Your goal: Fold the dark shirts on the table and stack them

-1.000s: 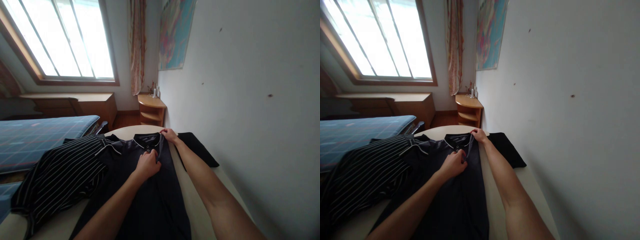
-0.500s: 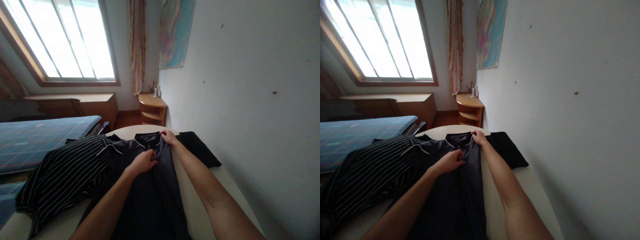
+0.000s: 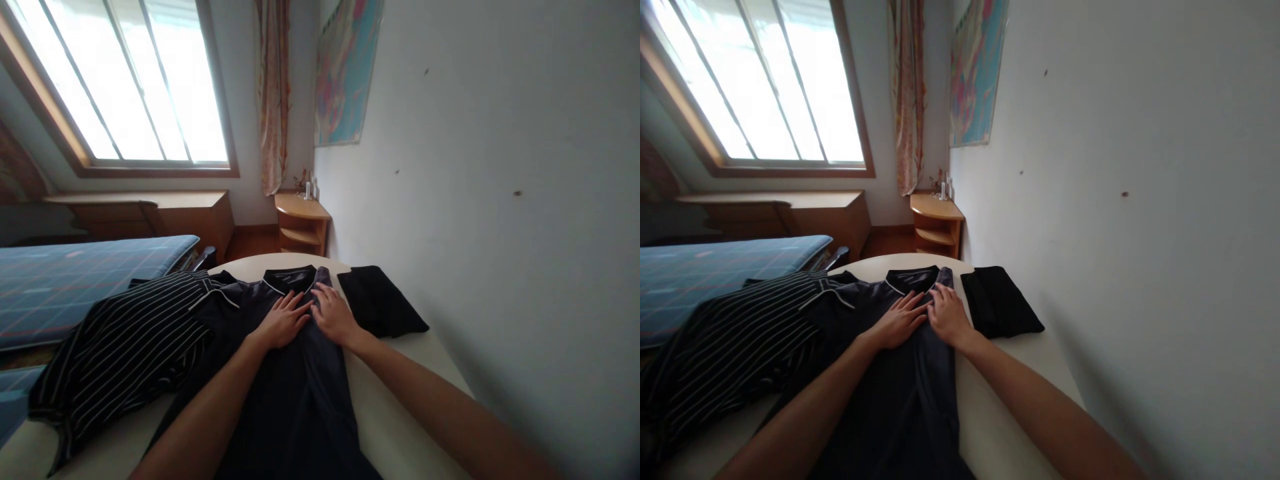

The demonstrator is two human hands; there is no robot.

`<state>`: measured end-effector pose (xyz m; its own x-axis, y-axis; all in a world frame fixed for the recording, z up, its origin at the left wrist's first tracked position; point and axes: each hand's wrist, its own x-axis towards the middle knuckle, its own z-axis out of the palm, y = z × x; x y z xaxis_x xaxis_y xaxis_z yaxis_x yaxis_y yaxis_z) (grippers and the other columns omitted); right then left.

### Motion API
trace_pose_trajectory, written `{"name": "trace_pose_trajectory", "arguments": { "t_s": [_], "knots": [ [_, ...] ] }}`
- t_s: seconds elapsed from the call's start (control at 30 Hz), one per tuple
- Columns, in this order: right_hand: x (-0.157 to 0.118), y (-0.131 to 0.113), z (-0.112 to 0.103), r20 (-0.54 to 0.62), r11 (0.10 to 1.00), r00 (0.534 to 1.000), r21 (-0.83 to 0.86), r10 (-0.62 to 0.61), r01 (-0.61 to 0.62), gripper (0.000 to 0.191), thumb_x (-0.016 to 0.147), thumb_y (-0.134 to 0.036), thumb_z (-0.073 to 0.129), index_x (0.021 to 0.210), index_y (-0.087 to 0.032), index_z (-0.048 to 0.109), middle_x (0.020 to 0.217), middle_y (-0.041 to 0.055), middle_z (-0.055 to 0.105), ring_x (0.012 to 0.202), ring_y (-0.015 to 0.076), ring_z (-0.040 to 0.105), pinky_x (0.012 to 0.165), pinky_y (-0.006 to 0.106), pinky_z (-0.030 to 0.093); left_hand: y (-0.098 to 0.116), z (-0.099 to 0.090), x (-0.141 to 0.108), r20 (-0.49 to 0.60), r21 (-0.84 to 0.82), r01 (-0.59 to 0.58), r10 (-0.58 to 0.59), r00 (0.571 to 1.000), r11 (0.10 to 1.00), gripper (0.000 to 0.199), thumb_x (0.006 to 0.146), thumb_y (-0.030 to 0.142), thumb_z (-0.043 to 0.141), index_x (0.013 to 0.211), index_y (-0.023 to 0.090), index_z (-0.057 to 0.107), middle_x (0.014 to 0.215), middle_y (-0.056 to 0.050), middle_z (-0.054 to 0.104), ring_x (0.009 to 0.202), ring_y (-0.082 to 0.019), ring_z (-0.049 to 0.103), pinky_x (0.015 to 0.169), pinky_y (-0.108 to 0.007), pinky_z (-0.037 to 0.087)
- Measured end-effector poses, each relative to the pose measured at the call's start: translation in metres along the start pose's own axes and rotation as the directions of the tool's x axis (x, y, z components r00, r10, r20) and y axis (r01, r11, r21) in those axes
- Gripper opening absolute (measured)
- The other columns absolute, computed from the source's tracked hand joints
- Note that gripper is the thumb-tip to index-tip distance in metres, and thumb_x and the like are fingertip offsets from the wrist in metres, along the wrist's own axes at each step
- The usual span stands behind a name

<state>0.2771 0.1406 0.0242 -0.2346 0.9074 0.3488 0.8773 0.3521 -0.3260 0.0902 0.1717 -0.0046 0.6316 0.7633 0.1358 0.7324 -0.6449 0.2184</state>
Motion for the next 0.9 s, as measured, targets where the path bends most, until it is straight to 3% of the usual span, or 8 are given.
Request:
{"name": "trace_pose_trajectory", "arguments": {
  "t_s": [0.13,0.33,0.4,0.53,0.73,0.8,0.9],
  "knots": [
    [-0.046,-0.024,-0.019,0.178,0.999,0.984,0.036,-0.015,0.009,0.054,0.096,-0.037,0.048,0.143,-0.011,0.05,0.155,0.0156,0.039,0.145,0.0291,0.03,0.12,0.046,0.024,-0.008,-0.001,0.016,0.023,0.02,0.039,-0.039,0.999,0.999,0.052,0.104,0.052,0.027,0.152,0.034,0.037,0.163,-0.005,0.026,0.151,-0.032,0.014,0.119,-0.051,0.021],
    [-0.085,-0.033,-0.054,0.444,0.99,0.893,0.073,0.077,-0.121,0.069,0.093,-0.05,0.053,0.145,-0.005,0.048,0.156,0.0191,0.037,0.149,0.0328,0.023,0.122,0.046,0.017,-0.023,-0.005,0.049,0.06,0.061,0.124,-0.127,0.99,0.99,0.053,0.104,0.051,0.029,0.154,0.034,0.034,0.163,-0.006,0.025,0.151,-0.034,0.015,0.118,-0.052,0.023],
    [-0.095,-0.03,-0.062,0.458,0.985,0.885,0.096,0.085,-0.144,0.067,0.091,-0.049,0.057,0.143,-0.007,0.051,0.155,0.0185,0.039,0.148,0.0321,0.026,0.122,0.045,0.02,-0.024,-0.006,0.056,0.035,0.078,0.145,-0.148,0.988,0.986,0.053,0.104,0.051,0.029,0.153,0.033,0.036,0.162,-0.006,0.028,0.15,-0.034,0.017,0.117,-0.051,0.025],
    [-0.112,-0.024,-0.063,0.37,0.982,0.925,0.127,0.086,-0.142,0.058,0.088,-0.041,0.063,0.136,-0.01,0.057,0.152,0.0168,0.044,0.143,0.0292,0.036,0.12,0.042,0.025,-0.013,-0.009,0.057,-0.066,0.105,0.196,-0.19,0.98,0.975,0.053,0.103,0.048,0.034,0.151,0.027,0.039,0.158,-0.01,0.037,0.148,-0.034,0.024,0.114,-0.051,0.028],
    [-0.12,-0.025,-0.068,0.289,0.992,0.956,0.103,0.045,-0.077,0.042,0.081,-0.037,0.073,0.115,-0.015,0.064,0.136,0.0152,0.058,0.129,0.0279,0.049,0.112,0.039,0.036,0.016,-0.016,0.017,-0.187,0.116,0.259,-0.235,0.954,0.959,0.052,0.103,0.048,0.03,0.147,0.024,0.042,0.15,-0.01,0.046,0.133,-0.031,0.048,0.105,-0.047,0.041],
    [-0.123,-0.029,-0.075,0.298,0.993,0.952,0.075,0.063,-0.089,0.04,0.08,-0.036,0.073,0.113,-0.015,0.064,0.127,0.0144,0.061,0.122,0.0271,0.054,0.106,0.037,0.041,0.022,-0.017,-0.007,-0.169,0.11,0.272,-0.252,0.953,0.956,0.055,0.103,0.05,0.028,0.149,0.023,0.041,0.151,-0.011,0.045,0.132,-0.031,0.049,0.104,-0.045,0.043],
    [-0.132,-0.037,-0.083,0.329,0.993,0.939,0.034,0.097,-0.115,0.045,0.082,-0.036,0.07,0.121,-0.014,0.062,0.123,0.0142,0.061,0.114,0.0262,0.059,0.1,0.035,0.045,0.023,-0.018,-0.047,-0.075,0.121,0.303,-0.296,0.952,0.945,0.06,0.102,0.054,0.028,0.153,0.024,0.035,0.157,-0.013,0.037,0.14,-0.034,0.04,0.109,-0.048,0.037]
  ]
}}
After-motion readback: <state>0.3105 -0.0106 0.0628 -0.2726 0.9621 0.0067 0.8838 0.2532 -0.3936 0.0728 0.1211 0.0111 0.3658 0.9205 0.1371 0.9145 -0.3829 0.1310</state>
